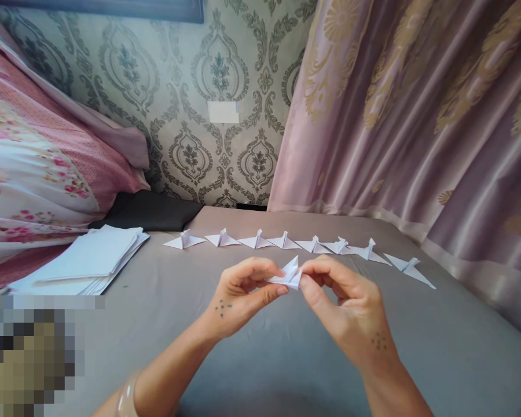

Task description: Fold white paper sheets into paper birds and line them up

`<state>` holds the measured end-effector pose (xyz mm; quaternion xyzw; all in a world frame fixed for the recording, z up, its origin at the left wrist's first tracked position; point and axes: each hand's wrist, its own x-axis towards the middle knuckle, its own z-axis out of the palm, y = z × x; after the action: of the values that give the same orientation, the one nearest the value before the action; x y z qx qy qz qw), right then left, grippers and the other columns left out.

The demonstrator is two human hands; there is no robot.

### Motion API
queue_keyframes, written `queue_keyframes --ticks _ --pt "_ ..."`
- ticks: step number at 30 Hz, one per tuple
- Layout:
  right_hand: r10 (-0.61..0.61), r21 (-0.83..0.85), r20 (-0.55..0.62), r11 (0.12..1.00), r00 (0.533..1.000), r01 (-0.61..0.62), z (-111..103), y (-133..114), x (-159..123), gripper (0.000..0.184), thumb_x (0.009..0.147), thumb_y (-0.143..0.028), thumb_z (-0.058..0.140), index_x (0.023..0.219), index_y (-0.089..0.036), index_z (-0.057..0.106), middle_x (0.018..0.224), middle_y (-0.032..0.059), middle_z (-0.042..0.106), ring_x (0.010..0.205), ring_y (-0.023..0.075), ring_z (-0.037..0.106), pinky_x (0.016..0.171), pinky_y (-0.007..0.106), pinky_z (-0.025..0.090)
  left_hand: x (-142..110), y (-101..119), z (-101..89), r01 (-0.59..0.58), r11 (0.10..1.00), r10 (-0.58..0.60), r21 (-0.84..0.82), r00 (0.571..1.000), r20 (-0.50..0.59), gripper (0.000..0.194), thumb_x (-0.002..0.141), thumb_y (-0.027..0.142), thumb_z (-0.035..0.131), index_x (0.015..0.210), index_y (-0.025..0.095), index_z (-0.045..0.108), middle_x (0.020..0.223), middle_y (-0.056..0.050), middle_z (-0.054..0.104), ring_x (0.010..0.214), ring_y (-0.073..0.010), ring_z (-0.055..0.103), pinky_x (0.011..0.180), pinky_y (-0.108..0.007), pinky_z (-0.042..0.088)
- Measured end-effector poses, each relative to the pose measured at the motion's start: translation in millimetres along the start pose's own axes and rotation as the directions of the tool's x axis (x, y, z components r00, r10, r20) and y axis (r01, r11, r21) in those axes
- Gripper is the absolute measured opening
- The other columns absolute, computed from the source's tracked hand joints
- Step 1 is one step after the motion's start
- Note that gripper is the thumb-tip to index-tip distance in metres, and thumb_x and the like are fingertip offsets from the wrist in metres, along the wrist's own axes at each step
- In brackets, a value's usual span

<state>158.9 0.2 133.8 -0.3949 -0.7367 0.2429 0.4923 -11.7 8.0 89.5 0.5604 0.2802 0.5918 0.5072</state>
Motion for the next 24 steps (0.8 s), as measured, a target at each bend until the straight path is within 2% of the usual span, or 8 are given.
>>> queue_keyframes --ticks 3,7,11,16,20,24 --pt "0.137 0.066 0.032 0.988 0.99 -0.139 -0.6 -1.4 -0.4 0.009 0.085 -0.024 0.058 0.079 -0.022 0.064 0.07 -0.0018 0.06 0.061 0.0111 0.055 0.058 0.023 0.047 -0.4 -0.1 1.8 -0.018 0.999 0.018 0.029 1.0 -0.022 0.013 0.074 0.013 0.075 0.08 0.024 0.072 0.079 -0.001 0.069 0.074 -0.0145 0.063 0.069 -0.027 0.052" --pt "0.177 0.103 0.069 0.978 0.982 -0.184 -2.8 -3.0 -0.6 0.007 0.084 -0.026 0.059 0.081 -0.022 0.065 0.067 -0.0027 0.06 0.059 0.0102 0.054 0.057 0.022 0.047 -0.6 3.1 3.2 -0.028 0.999 0.028 0.03 1.0 -0.012 0.012 0.073 0.013 0.075 0.078 0.023 0.073 0.079 -0.002 0.07 0.075 -0.0156 0.065 0.072 -0.028 0.054" --pt "0.132 0.07 0.065 0.988 0.989 -0.136 -2.6 -3.8 -0.6 0.007 0.084 -0.023 0.059 0.081 -0.022 0.064 0.072 -0.0017 0.062 0.065 0.0113 0.057 0.06 0.022 0.048 -0.6 3.0 3.1 -0.045 0.996 0.047 0.083 0.999 -0.02 0.014 0.072 0.012 0.076 0.081 0.022 0.074 0.08 -0.002 0.073 0.074 -0.0151 0.067 0.07 -0.025 0.056" --pt "0.023 0.049 0.086 0.998 0.996 -0.027 -3.5 -0.5 -2.8 0.009 0.086 -0.018 0.056 0.086 -0.023 0.064 0.073 -0.0021 0.06 0.065 0.0107 0.056 0.062 0.024 0.047 0.3 -0.7 1.7 -0.199 0.972 0.193 0.124 0.98 0.053 0.018 0.076 0.007 0.072 0.088 0.02 0.074 0.087 -0.002 0.075 0.079 -0.0146 0.069 0.073 -0.023 0.057" --pt "-0.038 0.05 0.115 0.998 0.993 0.032 -6.9 0.7 -4.2 0.014 0.085 -0.015 0.057 0.095 -0.024 0.063 0.08 -0.0016 0.062 0.073 0.0116 0.057 0.068 0.025 0.048 1.4 0.9 -0.6 -0.28 0.942 0.261 0.185 0.958 0.119 0.025 0.078 0.003 0.069 0.094 0.022 0.073 0.094 -0.001 0.075 0.086 -0.0134 0.069 0.081 -0.022 0.056" --pt "-0.064 0.042 0.104 0.997 0.992 0.06 -7.8 1.7 -3.6 0.017 0.084 -0.013 0.06 0.094 -0.026 0.064 0.08 -0.0032 0.061 0.073 0.0101 0.056 0.068 0.024 0.047 2.0 4.3 -3.7 -0.357 0.901 0.323 0.248 0.932 0.167 0.029 0.078 0.0 0.068 0.098 0.022 0.073 0.097 -0.001 0.074 0.089 -0.0133 0.069 0.084 -0.022 0.054"
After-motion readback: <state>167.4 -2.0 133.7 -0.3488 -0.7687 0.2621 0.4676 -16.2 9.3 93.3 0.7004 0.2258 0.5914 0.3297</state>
